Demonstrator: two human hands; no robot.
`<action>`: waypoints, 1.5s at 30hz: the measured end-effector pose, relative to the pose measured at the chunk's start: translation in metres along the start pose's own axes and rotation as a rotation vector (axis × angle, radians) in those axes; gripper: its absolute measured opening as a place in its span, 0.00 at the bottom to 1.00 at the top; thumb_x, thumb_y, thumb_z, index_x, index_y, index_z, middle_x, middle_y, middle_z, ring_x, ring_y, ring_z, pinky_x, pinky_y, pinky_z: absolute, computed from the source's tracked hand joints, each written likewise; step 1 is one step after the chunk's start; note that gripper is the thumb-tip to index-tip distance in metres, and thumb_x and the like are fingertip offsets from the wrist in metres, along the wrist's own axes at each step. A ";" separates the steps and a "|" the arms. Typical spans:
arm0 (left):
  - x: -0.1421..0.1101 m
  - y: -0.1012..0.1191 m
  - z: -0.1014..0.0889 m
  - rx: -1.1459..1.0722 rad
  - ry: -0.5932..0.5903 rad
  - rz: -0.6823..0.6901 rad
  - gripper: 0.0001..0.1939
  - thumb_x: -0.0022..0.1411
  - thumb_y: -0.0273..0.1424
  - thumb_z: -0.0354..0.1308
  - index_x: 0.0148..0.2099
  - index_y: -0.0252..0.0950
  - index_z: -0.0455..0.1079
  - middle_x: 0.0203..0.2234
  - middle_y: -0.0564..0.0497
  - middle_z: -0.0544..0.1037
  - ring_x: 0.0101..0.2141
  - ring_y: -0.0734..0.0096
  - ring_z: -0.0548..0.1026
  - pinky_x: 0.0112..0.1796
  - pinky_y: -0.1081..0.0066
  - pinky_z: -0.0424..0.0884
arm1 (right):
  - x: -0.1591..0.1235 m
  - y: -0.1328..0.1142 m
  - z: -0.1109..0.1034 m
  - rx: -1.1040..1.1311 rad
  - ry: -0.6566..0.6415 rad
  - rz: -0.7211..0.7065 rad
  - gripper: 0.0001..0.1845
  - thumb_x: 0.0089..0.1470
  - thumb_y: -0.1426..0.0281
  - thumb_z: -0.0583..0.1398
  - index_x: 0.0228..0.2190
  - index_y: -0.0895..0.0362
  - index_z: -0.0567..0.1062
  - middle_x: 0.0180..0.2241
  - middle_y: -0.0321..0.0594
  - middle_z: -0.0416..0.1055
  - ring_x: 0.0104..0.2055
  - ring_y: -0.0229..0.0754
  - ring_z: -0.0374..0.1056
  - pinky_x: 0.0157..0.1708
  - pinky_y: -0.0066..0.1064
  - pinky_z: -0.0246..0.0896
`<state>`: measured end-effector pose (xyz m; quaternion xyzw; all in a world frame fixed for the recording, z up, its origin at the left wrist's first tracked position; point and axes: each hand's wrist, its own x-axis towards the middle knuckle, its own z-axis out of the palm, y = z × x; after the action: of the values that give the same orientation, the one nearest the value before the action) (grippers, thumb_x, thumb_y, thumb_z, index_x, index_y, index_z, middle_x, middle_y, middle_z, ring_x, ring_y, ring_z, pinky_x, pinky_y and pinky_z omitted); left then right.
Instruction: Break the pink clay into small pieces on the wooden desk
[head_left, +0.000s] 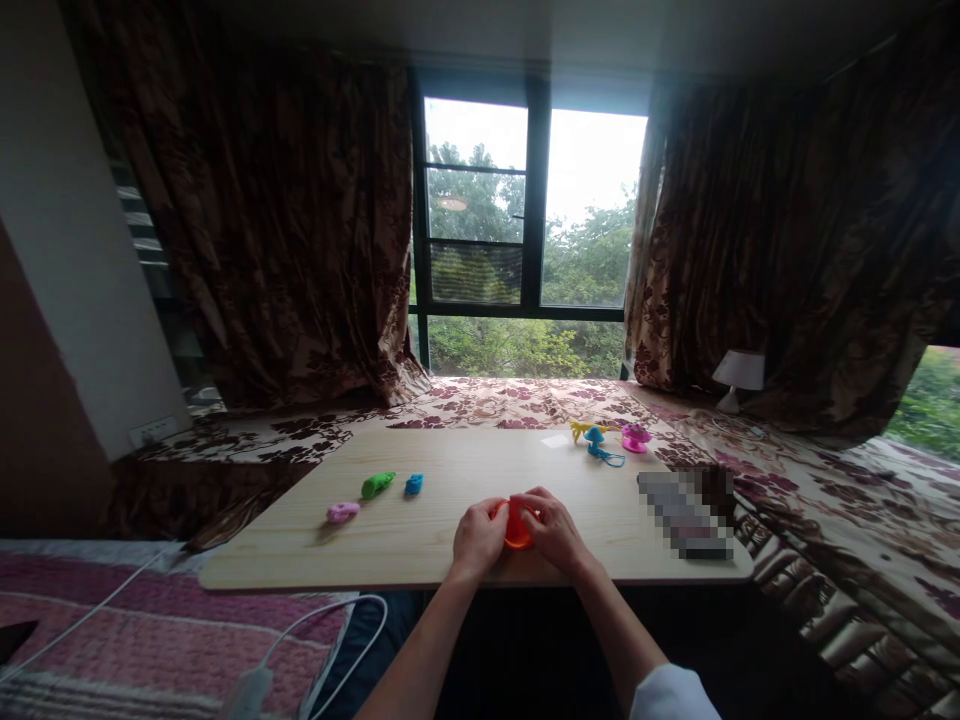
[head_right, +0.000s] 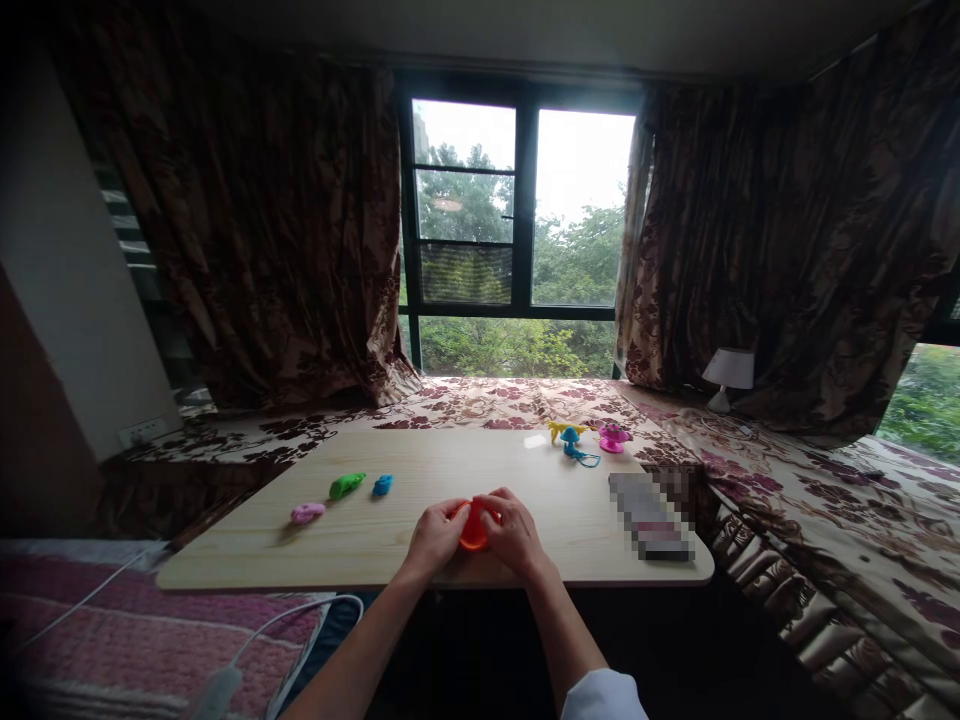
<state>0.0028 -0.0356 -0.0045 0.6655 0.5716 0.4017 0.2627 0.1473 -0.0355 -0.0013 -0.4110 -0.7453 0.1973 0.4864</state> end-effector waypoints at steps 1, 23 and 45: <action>0.000 0.000 0.000 0.000 0.000 0.006 0.14 0.60 0.37 0.49 0.43 0.34 0.66 0.38 0.49 0.72 0.37 0.70 0.71 0.39 0.63 0.69 | 0.000 -0.001 0.000 -0.009 -0.002 -0.006 0.19 0.50 0.74 0.53 0.42 0.49 0.74 0.36 0.36 0.69 0.37 0.37 0.66 0.38 0.27 0.61; -0.005 0.013 -0.012 0.118 0.014 -0.175 0.15 0.60 0.37 0.50 0.45 0.33 0.64 0.38 0.48 0.72 0.34 0.72 0.72 0.35 0.65 0.70 | 0.002 0.013 0.002 -0.001 0.115 0.026 0.13 0.53 0.71 0.52 0.37 0.56 0.74 0.33 0.39 0.70 0.31 0.37 0.67 0.30 0.27 0.64; -0.003 0.009 -0.008 0.227 -0.063 -0.039 0.15 0.60 0.38 0.49 0.41 0.33 0.67 0.33 0.51 0.73 0.32 0.72 0.72 0.35 0.65 0.69 | -0.004 -0.012 -0.002 -0.193 0.032 -0.173 0.20 0.51 0.75 0.54 0.45 0.46 0.70 0.41 0.38 0.65 0.44 0.42 0.60 0.46 0.36 0.57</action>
<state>0.0006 -0.0409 0.0061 0.6920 0.6178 0.3079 0.2112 0.1447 -0.0457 0.0059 -0.3931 -0.7857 0.0754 0.4716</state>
